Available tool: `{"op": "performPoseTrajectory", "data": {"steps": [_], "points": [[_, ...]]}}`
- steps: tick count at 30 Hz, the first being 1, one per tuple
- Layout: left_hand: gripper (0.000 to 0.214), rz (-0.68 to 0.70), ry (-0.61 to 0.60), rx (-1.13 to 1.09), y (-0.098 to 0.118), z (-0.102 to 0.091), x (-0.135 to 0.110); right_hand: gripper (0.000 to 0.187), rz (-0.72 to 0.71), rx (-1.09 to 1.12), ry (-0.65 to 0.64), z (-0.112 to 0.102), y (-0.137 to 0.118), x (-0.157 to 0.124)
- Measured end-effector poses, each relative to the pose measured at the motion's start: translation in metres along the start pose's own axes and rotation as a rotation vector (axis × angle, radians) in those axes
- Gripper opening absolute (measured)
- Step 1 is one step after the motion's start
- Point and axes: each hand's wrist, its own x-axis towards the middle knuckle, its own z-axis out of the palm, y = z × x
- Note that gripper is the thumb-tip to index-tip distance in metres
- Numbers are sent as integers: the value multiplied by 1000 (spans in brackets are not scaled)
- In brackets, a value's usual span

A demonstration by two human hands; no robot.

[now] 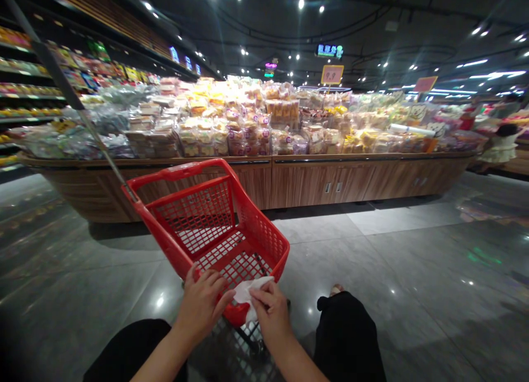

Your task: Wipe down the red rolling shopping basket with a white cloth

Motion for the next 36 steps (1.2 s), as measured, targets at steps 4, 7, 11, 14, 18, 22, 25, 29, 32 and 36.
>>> {"op": "performPoseTrajectory", "data": {"steps": [4, 7, 11, 14, 18, 22, 25, 29, 32, 36], "points": [[28, -27, 23, -76, 22, 13, -6, 18, 1, -21, 40, -14, 9, 15], [32, -81, 19, -12, 28, 20, -7, 21, 24, -65, 191, -30, 23, 34], [35, -115, -21, 99, 36, 17, -6, 20, 15, -80, 222, -27, 26, 35], [35, -115, -46, 135, 48, 14, -4, 19, 2, -25, 114, -10, 16, 17], [44, -110, -150, 133, 59, 22, -1, 19, -16, 2, 38, -3, 11, 10], [54, -198, -285, 173, 58, 34, -1, 15, -32, -78, 165, -28, 23, 43], [51, -202, -279, 214, 53, 38, -5, 15, -38, -132, 273, -41, 32, 60], [42, -167, -252, 215, 44, 39, -12, 17, -61, -94, 173, -29, 27, 41], [41, -131, -219, 233, 37, 37, -18, 17, -79, -81, 52, -22, 23, 29], [39, -100, -193, 263, 32, 33, -23, 17, -83, -150, 131, -37, 30, 51]]}}
